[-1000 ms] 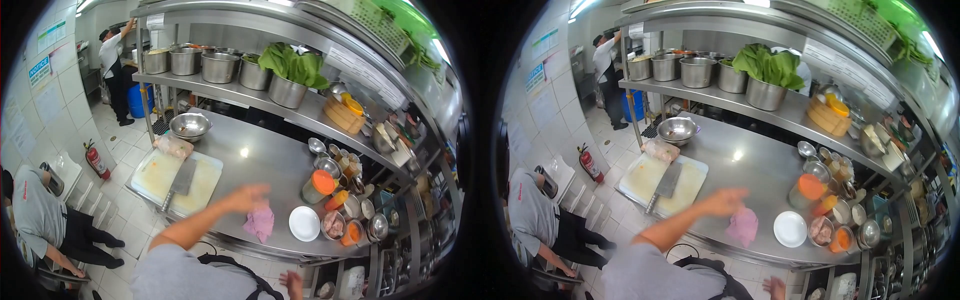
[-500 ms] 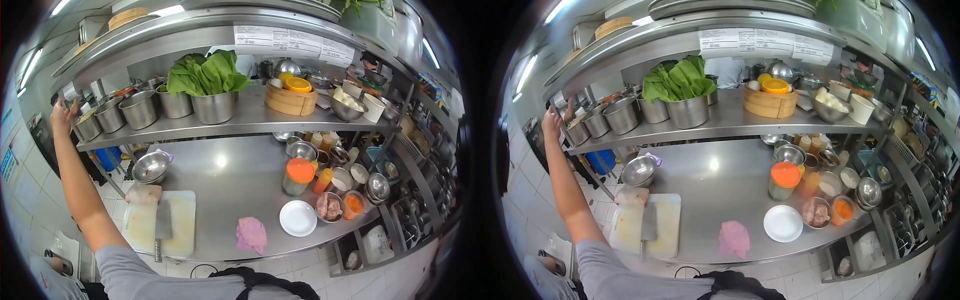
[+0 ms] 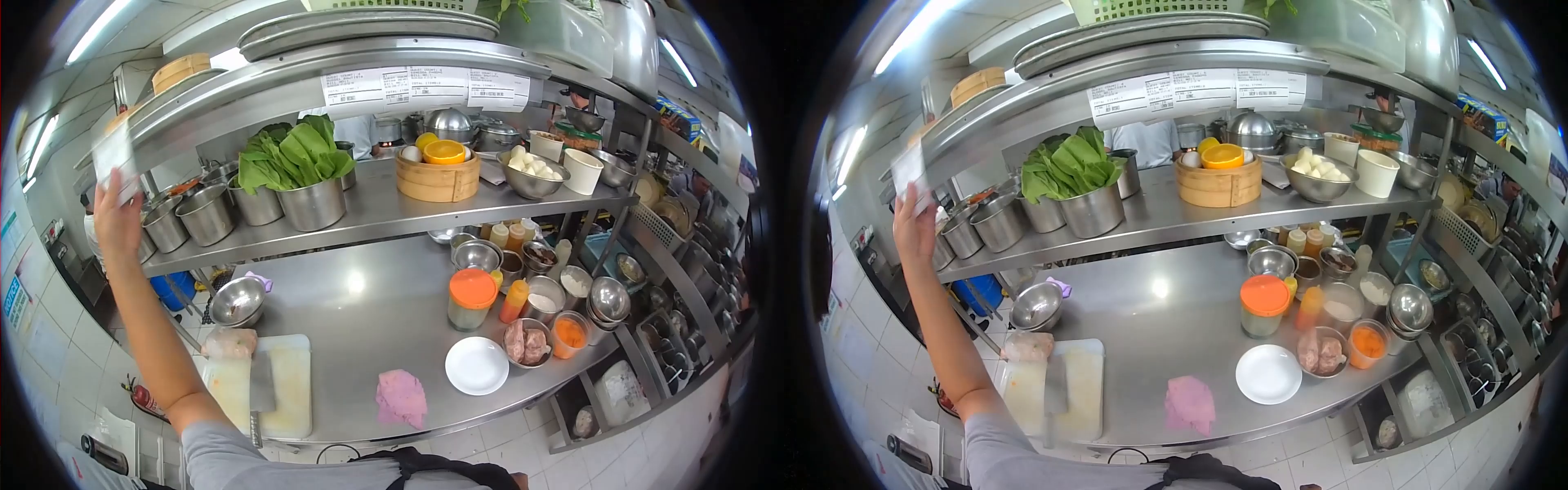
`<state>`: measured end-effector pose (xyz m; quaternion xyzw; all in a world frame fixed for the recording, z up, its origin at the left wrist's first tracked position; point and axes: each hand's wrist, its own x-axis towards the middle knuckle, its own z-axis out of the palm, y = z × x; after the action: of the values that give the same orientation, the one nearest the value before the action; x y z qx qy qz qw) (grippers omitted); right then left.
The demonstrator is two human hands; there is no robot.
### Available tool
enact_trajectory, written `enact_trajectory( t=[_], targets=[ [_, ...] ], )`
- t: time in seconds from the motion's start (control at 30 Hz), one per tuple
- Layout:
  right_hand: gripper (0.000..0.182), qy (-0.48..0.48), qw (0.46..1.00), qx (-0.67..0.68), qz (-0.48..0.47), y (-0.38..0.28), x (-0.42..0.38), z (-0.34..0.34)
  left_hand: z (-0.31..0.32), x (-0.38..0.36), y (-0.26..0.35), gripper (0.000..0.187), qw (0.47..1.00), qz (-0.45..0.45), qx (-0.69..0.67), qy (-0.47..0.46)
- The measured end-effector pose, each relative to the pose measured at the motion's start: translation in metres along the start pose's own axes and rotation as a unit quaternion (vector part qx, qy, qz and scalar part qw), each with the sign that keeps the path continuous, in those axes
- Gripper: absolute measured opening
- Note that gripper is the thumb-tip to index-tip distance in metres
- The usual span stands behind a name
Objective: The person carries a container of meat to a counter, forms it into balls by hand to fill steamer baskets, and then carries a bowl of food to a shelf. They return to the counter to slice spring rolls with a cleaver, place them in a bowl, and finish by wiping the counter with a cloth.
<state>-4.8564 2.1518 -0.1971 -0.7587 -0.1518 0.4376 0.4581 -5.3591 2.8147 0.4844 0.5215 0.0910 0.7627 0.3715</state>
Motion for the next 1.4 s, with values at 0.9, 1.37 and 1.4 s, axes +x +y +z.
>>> enact_trajectory(
  t=[0.9, 1.37, 1.4],
  targets=[
    [0.049, 0.065, 0.983, 0.125, 0.117, -0.037, -0.027, 0.002, 0.228, -0.101, -0.065, 0.022, 0.952, -0.292, 0.058, -0.064],
    [0.044, 0.033, 0.988, 0.080, 0.131, -0.031, 0.000, -0.004, 0.233, -0.079, -0.065, 0.040, 0.963, -0.235, 0.121, -0.059],
    [0.044, 0.032, 0.988, 0.076, 0.130, -0.032, 0.001, -0.004, 0.227, -0.084, -0.059, 0.046, 0.960, -0.232, 0.127, -0.087]
  ],
)
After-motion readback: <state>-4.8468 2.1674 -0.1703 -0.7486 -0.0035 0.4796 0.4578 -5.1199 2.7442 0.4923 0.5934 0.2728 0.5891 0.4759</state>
